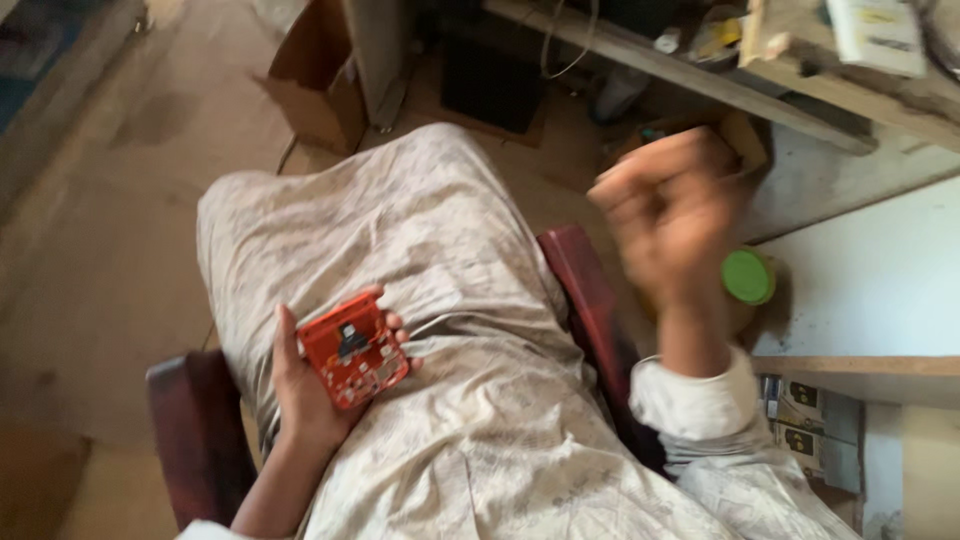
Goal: The person uses a metal spudger to scrape and probe a small blue circuit board held in the left hand. Then they open a white box, remove a red smartphone chassis, and use the spudger to pry and adjust internal components while seated.
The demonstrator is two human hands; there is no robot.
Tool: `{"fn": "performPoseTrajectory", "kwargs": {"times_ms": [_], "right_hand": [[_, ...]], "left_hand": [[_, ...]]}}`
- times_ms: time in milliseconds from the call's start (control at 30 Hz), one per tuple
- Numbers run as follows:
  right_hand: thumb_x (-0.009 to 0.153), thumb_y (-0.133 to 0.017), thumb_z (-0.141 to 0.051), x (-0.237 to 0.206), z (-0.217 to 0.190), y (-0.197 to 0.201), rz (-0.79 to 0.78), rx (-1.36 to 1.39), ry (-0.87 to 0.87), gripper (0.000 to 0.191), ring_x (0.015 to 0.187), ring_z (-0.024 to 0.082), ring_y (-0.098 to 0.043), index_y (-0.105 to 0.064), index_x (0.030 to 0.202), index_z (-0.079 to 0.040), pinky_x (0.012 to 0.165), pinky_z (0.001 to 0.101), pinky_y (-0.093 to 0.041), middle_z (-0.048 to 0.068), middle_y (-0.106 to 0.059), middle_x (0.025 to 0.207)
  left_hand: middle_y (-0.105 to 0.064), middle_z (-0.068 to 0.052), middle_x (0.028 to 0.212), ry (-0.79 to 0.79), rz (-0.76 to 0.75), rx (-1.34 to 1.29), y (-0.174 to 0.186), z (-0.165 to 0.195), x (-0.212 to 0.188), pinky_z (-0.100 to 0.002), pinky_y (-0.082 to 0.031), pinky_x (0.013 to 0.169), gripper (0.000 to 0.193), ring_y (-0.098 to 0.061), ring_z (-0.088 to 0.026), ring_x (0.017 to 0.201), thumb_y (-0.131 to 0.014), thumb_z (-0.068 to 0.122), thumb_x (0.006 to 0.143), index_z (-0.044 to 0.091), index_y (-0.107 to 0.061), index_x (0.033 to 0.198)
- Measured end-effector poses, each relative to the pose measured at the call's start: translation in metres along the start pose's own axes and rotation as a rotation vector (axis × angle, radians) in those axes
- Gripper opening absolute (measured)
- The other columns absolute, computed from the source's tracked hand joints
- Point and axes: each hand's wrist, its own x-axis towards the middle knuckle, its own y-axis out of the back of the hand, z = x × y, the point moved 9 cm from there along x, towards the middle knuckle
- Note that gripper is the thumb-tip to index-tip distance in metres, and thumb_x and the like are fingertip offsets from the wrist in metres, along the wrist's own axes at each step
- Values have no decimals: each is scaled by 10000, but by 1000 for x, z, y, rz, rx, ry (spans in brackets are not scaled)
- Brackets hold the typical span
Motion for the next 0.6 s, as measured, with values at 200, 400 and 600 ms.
{"fn": "performPoseTrajectory", "kwargs": {"times_ms": [200, 400, 600], "right_hand": [[1042, -748, -44, 33, 85, 185, 363, -605, 69, 73, 862, 149, -640, -710, 994, -2, 809, 294, -552, 74, -708, 998], [930, -731, 85, 48, 116, 240, 345, -789, 96, 152, 1013, 205, -718, -710, 1070, 30, 878, 340, -567, 99, -754, 1116], [1005, -713, 48, 63, 110, 235, 342, -792, 48, 126, 1066, 207, -721, -731, 1121, 4, 955, 345, -562, 92, -754, 1142]], "left_hand": [[-632, -219, 1146, -17, -25, -23, 1, -1, 2, -599, -540, 915, 973, -646, -340, 1024, -315, 799, 980, -28, -480, 1466], [-626, -195, 1131, -4, 52, 8, 9, -3, 6, -596, -534, 904, 960, -640, -316, 1019, -296, 795, 975, -7, -481, 1467], [-625, -193, 1117, -9, 55, 0, 10, -1, 7, -596, -534, 903, 971, -641, -309, 1008, -297, 804, 976, -6, -479, 1480]]}}
